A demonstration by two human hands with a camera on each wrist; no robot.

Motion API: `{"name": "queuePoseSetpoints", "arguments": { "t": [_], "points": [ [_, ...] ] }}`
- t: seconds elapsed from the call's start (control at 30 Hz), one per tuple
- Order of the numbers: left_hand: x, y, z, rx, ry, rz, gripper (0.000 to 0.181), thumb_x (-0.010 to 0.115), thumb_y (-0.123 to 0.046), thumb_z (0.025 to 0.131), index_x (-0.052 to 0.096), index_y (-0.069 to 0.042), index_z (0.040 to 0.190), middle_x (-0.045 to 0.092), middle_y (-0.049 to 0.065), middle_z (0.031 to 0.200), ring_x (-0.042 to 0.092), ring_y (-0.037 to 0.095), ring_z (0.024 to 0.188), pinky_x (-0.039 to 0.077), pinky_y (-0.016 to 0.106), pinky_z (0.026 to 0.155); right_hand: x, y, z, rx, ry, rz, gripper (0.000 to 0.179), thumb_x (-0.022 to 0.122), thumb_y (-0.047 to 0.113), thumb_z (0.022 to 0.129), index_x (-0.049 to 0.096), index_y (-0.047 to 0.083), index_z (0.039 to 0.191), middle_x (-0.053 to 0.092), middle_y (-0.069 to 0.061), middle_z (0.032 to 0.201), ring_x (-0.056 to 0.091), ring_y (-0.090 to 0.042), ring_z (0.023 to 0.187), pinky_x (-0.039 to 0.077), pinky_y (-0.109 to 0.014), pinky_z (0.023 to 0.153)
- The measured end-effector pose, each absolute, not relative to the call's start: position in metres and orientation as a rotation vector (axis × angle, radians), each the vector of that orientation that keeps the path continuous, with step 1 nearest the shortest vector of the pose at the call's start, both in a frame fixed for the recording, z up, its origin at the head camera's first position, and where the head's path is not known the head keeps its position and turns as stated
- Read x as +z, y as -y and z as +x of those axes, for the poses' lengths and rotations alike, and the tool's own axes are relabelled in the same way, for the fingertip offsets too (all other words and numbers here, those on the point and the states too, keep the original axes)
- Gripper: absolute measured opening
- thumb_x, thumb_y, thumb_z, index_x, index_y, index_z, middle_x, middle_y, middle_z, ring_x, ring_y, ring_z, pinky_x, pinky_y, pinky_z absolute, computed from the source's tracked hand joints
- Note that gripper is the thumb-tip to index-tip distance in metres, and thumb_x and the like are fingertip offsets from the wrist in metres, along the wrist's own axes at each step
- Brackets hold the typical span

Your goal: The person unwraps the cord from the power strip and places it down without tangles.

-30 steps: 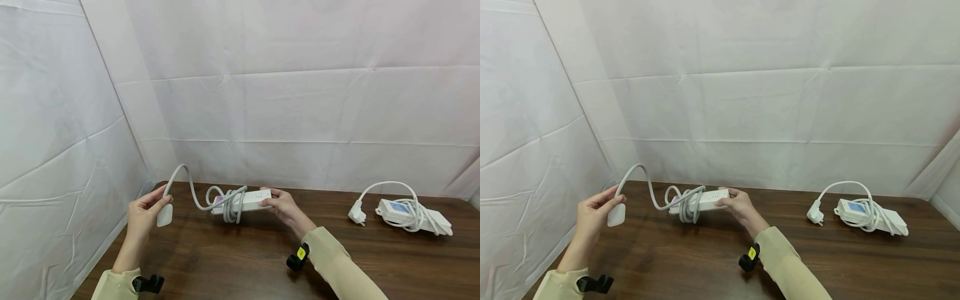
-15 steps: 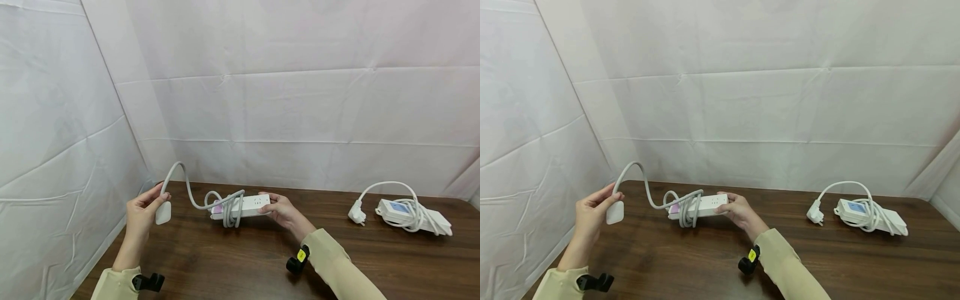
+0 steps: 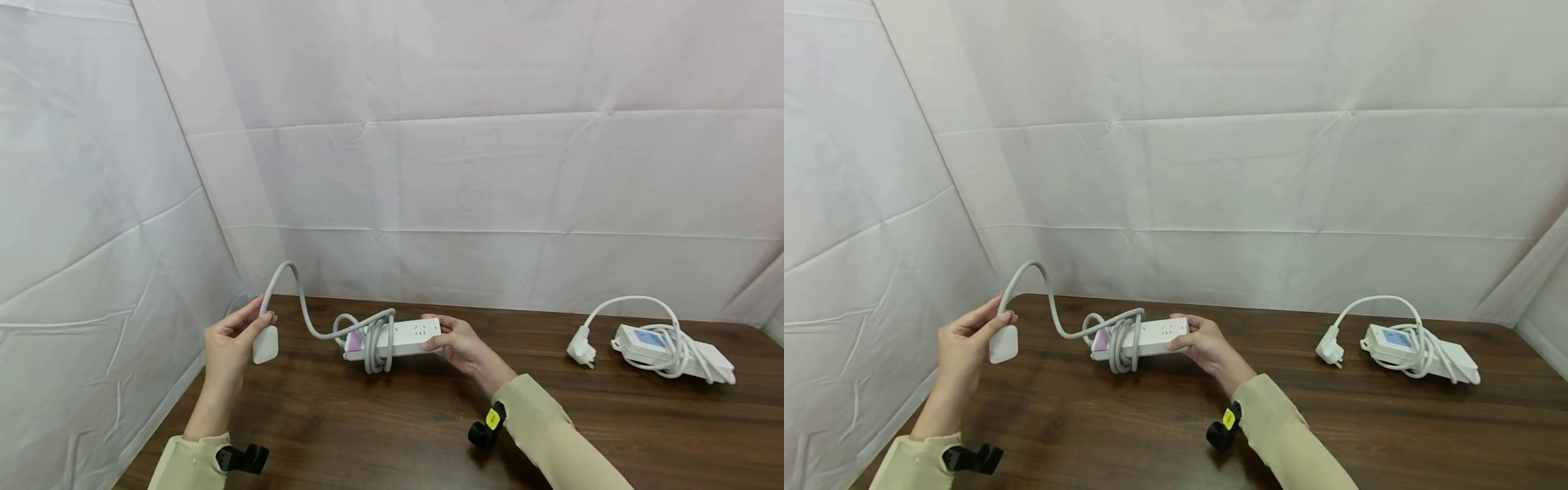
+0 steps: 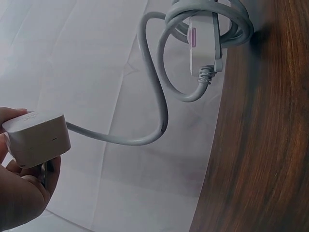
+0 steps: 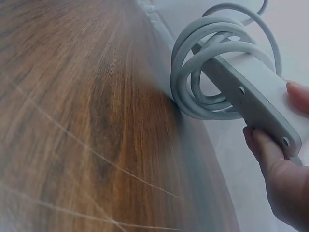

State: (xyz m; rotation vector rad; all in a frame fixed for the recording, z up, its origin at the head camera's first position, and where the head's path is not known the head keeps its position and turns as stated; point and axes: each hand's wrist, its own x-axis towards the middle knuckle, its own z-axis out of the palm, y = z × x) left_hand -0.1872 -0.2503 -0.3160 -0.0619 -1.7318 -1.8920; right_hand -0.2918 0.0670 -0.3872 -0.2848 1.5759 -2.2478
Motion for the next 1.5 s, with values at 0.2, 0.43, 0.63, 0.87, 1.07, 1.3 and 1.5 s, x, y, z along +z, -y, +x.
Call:
{"name": "queuePoseSetpoints", "arguments": {
  "t": [0.2,0.43,0.63,0.87,1.07,1.3,1.5],
  "points": [
    [-0.315,0.249,-0.187,-1.905,1.695,-0.068,0.024,0.064,0.006,0.080,0.071,-0.008,0.098,0.068,-0.004,0.068,0.065,0.007,0.066,0.049,0.017,0.055,-0.388,-0.068,-0.293,-2.206,-1.629,-0.308,0.071,0.054,-0.025,0.066,0.027,-0.017,0.131,0.057,-0.005,0.095,0.059,-0.011,0.083,0.051,-0.022,0.069],
    [-0.315,0.250,-0.189,-1.889,1.704,-0.038,0.025,0.063,0.007,0.080,0.070,-0.006,0.099,0.068,-0.004,0.068,0.065,0.008,0.065,0.049,0.018,0.054,-0.388,-0.071,-0.292,-2.100,-1.784,-0.329,0.065,0.060,-0.020,0.068,0.033,-0.017,0.127,0.054,-0.008,0.099,0.057,-0.012,0.083,0.050,-0.022,0.067],
    [-0.316,0.250,-0.190,-1.886,1.706,-0.057,0.024,0.064,0.007,0.080,0.070,-0.005,0.100,0.068,-0.004,0.068,0.065,0.008,0.065,0.049,0.017,0.055,-0.385,-0.076,-0.296,-1.833,-2.134,-0.476,0.060,0.072,-0.008,0.066,0.047,-0.013,0.120,0.058,-0.012,0.100,0.056,-0.013,0.082,0.049,-0.024,0.068],
    [-0.317,0.248,-0.190,-1.867,1.721,-0.080,0.024,0.064,0.006,0.080,0.069,-0.003,0.101,0.068,-0.004,0.068,0.065,0.008,0.065,0.048,0.017,0.056,-0.384,-0.089,-0.300,-1.365,-2.508,-0.824,0.072,0.078,0.009,0.064,0.048,-0.004,0.129,0.063,-0.012,0.095,0.053,-0.014,0.076,0.045,-0.026,0.065],
    [-0.318,0.246,-0.189,-1.870,1.720,-0.098,0.024,0.065,0.006,0.079,0.069,-0.002,0.102,0.068,-0.005,0.067,0.065,0.008,0.065,0.048,0.017,0.057,-0.387,-0.091,-0.300,-1.194,-2.587,-1.040,0.067,0.077,0.012,0.062,0.054,-0.003,0.124,0.065,-0.008,0.095,0.049,-0.011,0.070,0.042,-0.022,0.060],
    [-0.319,0.246,-0.190,-1.873,1.723,-0.090,0.024,0.065,0.006,0.080,0.069,-0.001,0.102,0.068,-0.006,0.067,0.065,0.007,0.065,0.048,0.017,0.055,-0.390,-0.092,-0.301,-1.184,-2.569,-1.055,0.062,0.077,0.012,0.063,0.057,-0.003,0.120,0.065,-0.006,0.096,0.049,-0.010,0.071,0.042,-0.022,0.060],
    [-0.320,0.247,-0.191,-1.883,1.707,-0.104,0.024,0.065,0.006,0.079,0.069,-0.002,0.102,0.068,-0.004,0.068,0.066,0.008,0.066,0.048,0.017,0.055,-0.392,-0.092,-0.302,-1.347,-2.318,-1.027,0.064,0.068,0.003,0.072,0.044,-0.004,0.131,0.057,-0.014,0.103,0.055,-0.015,0.074,0.052,-0.031,0.060]
  ]
}}
